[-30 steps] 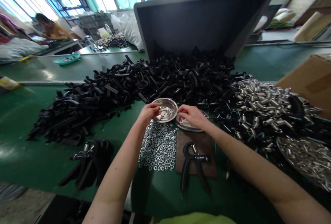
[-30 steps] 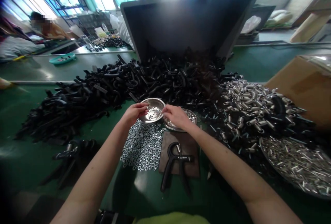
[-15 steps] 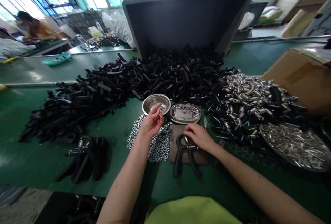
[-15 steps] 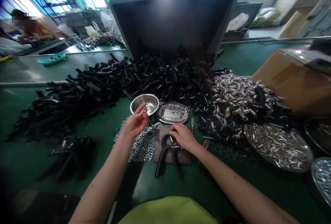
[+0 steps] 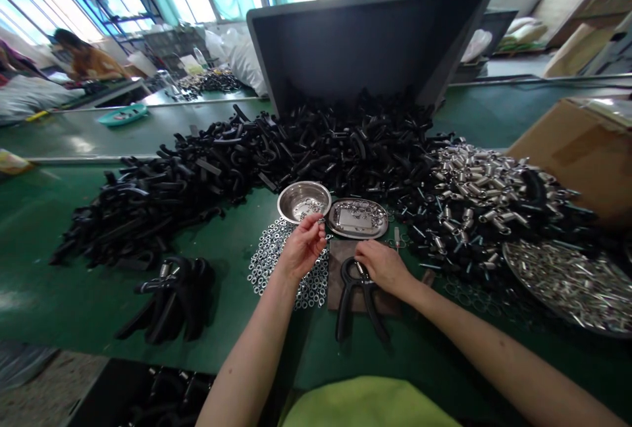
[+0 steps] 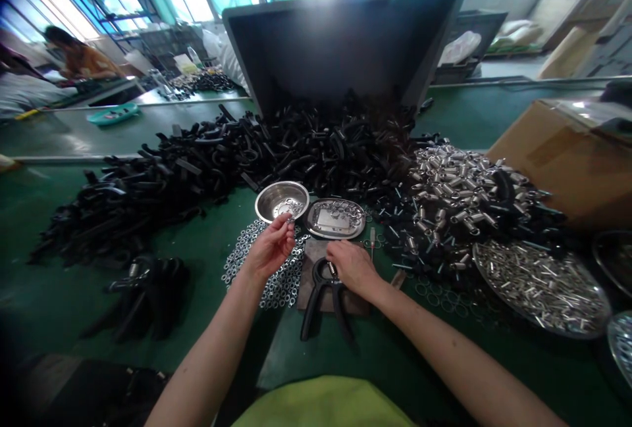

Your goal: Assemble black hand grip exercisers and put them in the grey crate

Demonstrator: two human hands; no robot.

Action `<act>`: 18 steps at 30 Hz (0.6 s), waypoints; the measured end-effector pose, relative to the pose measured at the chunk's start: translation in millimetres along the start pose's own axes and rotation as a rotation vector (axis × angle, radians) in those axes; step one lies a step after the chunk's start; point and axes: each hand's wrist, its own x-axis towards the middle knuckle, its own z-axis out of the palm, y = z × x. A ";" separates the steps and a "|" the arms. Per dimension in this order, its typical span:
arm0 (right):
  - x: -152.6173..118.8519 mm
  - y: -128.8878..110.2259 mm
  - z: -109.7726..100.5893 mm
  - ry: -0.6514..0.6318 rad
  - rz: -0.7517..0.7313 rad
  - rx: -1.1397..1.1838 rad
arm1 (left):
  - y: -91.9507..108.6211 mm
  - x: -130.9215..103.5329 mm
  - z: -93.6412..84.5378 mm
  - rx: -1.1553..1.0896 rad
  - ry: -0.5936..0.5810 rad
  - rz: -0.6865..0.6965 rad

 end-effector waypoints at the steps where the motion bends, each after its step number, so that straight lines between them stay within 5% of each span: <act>1: 0.7 -1.5 -0.2 -0.003 0.026 0.004 | -0.5 -0.7 -0.4 0.017 -0.016 0.006; 9: -3.3 -4.2 -7.8 -0.054 -0.037 -0.109 | -2.9 -8.5 -6.5 0.113 -0.119 0.060; 18: 31.5 -32.3 -38.8 0.270 -0.017 0.673 | -14.3 -15.4 1.3 0.282 -0.247 0.065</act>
